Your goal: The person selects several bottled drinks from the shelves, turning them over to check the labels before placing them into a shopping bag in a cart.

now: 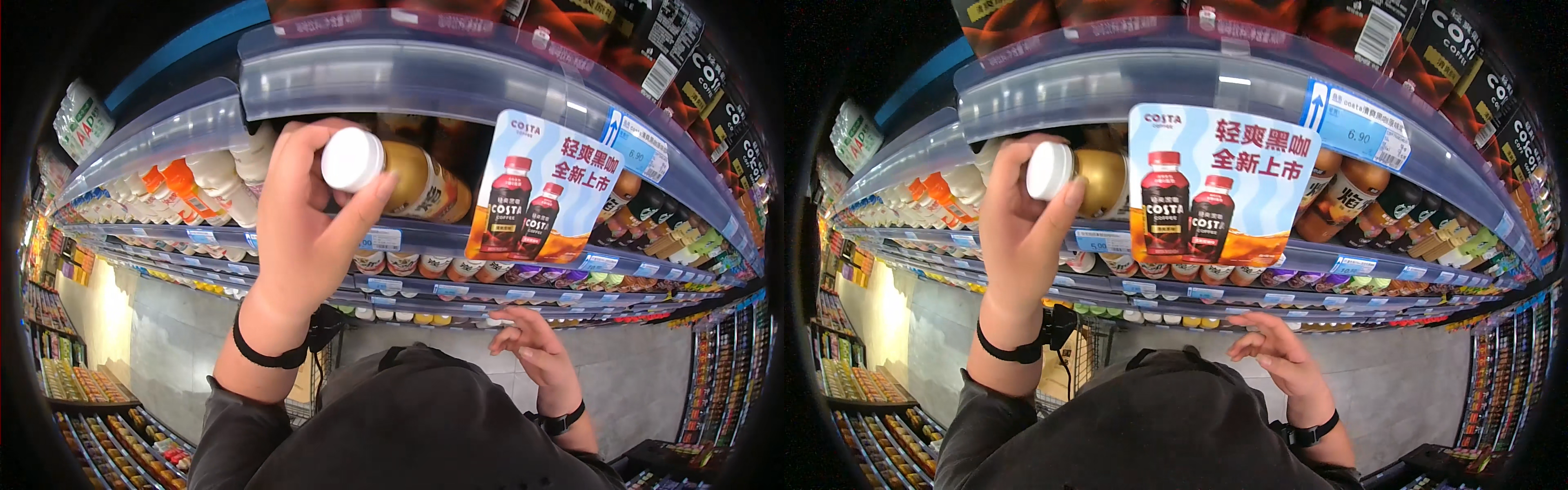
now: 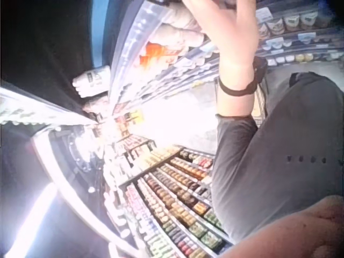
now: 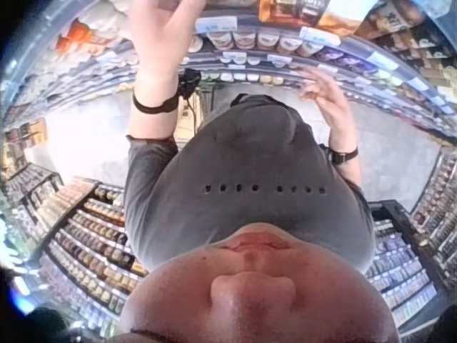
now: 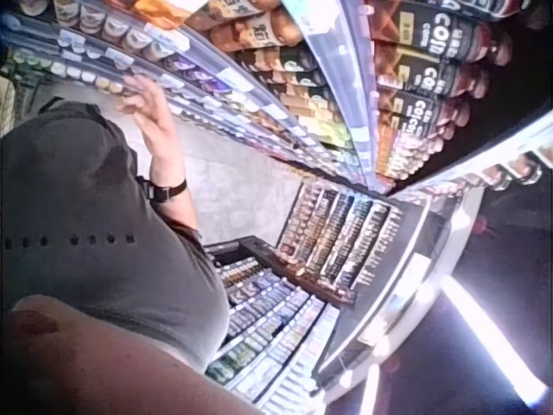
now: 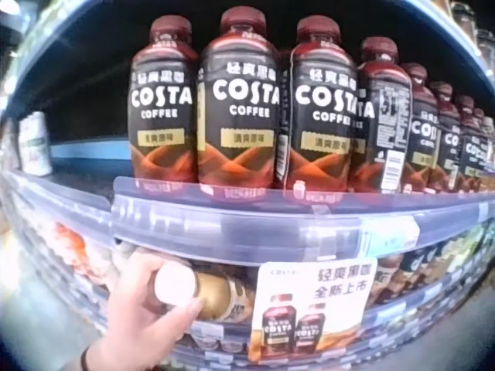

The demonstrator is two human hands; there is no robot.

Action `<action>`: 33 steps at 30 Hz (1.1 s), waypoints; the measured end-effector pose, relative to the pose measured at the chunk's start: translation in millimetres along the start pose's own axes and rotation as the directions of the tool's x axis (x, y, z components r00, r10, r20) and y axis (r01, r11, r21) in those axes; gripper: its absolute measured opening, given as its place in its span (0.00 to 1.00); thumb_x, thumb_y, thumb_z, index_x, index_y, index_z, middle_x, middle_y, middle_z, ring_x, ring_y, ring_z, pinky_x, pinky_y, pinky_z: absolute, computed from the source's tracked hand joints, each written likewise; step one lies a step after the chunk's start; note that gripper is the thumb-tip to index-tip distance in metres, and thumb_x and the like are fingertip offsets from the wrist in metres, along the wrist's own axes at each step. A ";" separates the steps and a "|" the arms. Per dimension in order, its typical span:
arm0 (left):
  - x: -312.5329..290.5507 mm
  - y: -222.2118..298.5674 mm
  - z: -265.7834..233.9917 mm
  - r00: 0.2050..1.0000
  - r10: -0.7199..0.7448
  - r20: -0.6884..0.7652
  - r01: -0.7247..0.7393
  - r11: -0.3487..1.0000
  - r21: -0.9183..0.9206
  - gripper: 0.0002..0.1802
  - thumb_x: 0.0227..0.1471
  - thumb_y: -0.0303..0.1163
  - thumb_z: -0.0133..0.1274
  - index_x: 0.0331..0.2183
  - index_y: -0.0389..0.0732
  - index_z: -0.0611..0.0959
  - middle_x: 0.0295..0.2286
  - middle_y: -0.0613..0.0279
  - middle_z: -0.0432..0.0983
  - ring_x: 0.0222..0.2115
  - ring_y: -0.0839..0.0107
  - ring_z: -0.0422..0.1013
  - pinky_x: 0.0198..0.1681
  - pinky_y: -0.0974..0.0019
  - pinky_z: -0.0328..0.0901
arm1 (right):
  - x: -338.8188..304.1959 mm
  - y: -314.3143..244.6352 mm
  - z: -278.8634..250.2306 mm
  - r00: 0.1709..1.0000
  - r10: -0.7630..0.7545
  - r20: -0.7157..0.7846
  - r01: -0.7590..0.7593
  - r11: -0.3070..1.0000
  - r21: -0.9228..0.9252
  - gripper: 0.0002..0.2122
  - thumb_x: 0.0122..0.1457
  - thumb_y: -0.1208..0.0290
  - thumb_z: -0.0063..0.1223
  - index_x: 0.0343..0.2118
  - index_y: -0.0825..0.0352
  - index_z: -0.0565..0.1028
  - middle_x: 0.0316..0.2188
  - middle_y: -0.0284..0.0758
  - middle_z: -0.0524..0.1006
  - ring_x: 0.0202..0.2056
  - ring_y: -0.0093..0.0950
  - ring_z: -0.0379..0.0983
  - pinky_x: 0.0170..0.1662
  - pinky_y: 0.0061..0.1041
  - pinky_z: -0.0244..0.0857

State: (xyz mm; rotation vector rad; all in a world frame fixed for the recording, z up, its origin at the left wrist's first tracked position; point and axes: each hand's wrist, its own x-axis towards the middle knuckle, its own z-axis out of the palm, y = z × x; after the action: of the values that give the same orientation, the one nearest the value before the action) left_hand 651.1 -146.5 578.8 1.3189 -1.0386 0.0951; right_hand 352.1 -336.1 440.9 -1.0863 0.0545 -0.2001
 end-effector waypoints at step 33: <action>25.7 -14.6 50.1 0.969 -0.173 -0.178 0.172 0.985 -0.022 0.41 0.43 0.36 0.75 0.56 0.35 0.74 0.48 0.54 0.77 0.47 0.70 0.73 0.56 0.62 0.65 | -80.5 -10.2 -94.0 0.957 -0.124 -0.262 0.144 0.988 0.058 0.27 0.62 0.69 0.54 0.63 0.72 0.64 0.62 0.45 0.68 0.51 0.33 0.74 0.53 0.34 0.67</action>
State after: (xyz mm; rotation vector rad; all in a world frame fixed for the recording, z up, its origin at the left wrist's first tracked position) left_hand 646.2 -204.6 579.7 1.3631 -0.7675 0.0776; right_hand 258.4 -407.5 401.7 -0.9827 0.2050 -0.4627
